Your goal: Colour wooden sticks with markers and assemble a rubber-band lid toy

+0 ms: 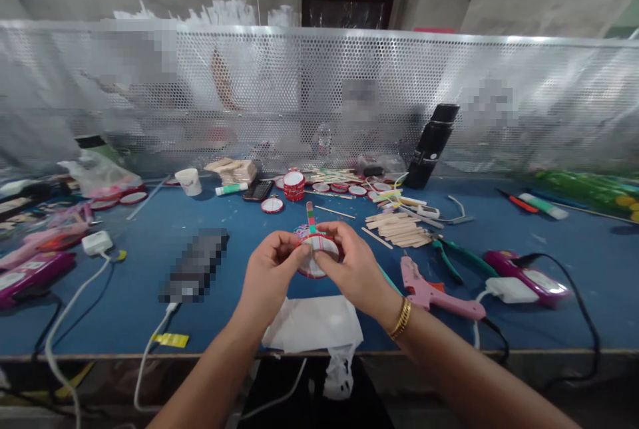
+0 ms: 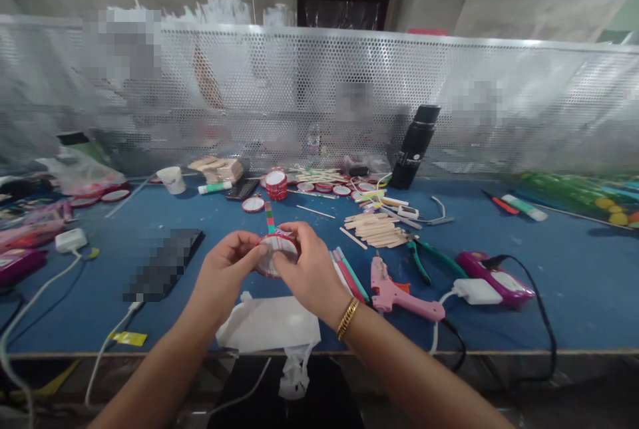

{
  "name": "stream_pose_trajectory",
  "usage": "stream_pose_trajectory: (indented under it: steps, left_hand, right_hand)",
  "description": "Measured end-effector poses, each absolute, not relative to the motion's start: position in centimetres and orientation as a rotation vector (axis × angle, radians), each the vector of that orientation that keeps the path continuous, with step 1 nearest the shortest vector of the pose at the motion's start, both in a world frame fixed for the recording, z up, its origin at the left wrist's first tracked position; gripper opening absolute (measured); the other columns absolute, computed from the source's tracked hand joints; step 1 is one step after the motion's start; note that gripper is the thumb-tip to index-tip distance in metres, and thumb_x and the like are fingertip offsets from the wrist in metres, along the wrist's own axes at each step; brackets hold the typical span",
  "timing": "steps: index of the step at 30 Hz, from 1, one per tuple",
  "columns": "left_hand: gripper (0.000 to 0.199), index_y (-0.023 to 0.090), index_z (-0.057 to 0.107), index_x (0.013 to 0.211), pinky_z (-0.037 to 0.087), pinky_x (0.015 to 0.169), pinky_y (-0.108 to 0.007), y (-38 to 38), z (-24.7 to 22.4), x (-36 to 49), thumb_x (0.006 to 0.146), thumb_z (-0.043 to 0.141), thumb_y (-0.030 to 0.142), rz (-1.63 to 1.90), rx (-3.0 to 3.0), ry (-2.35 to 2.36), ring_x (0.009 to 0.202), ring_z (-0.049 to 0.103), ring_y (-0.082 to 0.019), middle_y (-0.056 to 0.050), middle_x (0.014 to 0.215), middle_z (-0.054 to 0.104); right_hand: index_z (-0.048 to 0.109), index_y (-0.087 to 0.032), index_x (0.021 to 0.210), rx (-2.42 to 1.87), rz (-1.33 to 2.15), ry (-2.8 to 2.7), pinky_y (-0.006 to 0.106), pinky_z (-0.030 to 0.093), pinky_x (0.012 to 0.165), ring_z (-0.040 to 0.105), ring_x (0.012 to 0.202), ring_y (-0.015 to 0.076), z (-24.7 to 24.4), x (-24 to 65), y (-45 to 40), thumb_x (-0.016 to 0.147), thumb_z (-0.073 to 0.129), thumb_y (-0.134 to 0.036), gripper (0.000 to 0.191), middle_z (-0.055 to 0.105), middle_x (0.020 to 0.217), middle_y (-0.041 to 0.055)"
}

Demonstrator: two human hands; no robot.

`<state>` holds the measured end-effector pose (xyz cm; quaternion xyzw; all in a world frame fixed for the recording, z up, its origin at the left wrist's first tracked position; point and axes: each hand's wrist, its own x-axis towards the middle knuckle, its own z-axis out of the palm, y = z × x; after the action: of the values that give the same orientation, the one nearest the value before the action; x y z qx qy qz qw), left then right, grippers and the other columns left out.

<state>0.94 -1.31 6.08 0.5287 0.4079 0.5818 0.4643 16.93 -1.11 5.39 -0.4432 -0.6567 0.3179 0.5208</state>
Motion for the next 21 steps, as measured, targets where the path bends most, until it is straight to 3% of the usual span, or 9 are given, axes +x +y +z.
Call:
stream_pose_trajectory:
  steps: [9,14,21]
  left_hand:
    - [0.050,0.019,0.065,0.102,0.059,0.063,-0.027,-1.9,6.5,1.8,0.070,0.094,0.043,1.430,1.183,0.889,0.064,0.072,-0.015,-0.001,0.080,0.080]
    - [0.060,0.019,0.061,0.106,0.061,0.064,-0.026,-1.8,6.6,2.3,0.062,0.097,0.036,1.416,1.152,0.899,0.067,0.074,-0.016,-0.002,0.081,0.082]
    - [0.061,0.018,0.060,0.107,0.058,0.059,-0.025,-1.2,6.5,3.1,0.062,0.095,0.041,1.455,1.130,0.944,0.066,0.072,-0.016,-0.001,0.079,0.081]
  right_hand:
    - [0.062,-0.021,0.115,-1.068,0.816,-1.501,0.039,0.061,0.086,0.074,0.097,0.0222,5.5,17.6,-0.9,0.081,0.066,-0.030,0.035,0.075,0.111,0.0075]
    - [0.061,-0.021,0.116,-1.126,0.780,-1.497,0.040,0.060,0.087,0.074,0.097,0.0223,5.7,17.6,-1.0,0.079,0.066,-0.027,0.038,0.075,0.112,0.0076]
    - [0.059,-0.020,0.119,-1.148,0.748,-1.484,0.040,0.060,0.084,0.074,0.093,0.0228,5.4,17.4,-1.3,0.082,0.066,-0.030,0.039,0.075,0.107,0.0080]
